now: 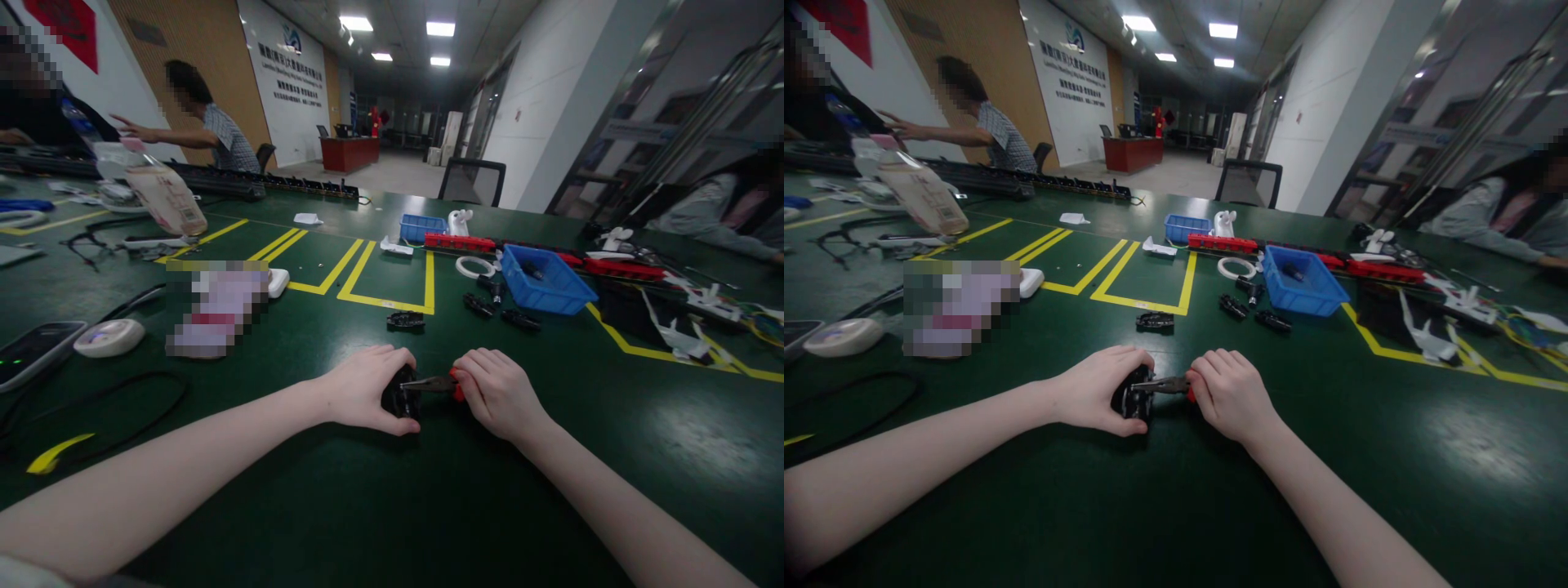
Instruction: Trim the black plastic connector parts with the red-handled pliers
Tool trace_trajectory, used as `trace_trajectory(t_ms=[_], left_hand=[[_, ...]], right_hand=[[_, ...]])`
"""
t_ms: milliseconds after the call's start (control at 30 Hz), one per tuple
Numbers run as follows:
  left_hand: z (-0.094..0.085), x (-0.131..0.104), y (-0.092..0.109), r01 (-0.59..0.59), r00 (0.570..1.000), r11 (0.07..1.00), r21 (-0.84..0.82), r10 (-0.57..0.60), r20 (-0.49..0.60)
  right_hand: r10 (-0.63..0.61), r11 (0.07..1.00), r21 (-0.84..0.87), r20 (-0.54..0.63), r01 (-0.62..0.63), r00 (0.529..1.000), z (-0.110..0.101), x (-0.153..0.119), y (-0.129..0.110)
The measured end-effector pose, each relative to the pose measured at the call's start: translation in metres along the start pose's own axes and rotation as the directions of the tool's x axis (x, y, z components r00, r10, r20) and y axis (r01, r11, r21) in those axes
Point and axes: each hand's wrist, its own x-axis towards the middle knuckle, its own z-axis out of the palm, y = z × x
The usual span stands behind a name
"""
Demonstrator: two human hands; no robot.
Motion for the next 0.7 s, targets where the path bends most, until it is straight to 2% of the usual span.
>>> trace_trajectory(t_ms=[233, 700], left_hand=[[0.0025, 0.0007, -0.0031, -0.010, 1.000, 1.000, 0.011, 0.010, -0.022], [0.0054, 0.0012, -0.0040, -0.022, 0.999, 0.999, 0.034, 0.023, -0.037]], right_hand=[[0.013, 1.000, 0.012, -0.056, -0.013, 0.998, -0.0008, -0.0013, 0.0016], [-0.028, 1.000, -0.012, -0.022, 0.028, 0.999, 0.0003, 0.0015, -0.0009]])
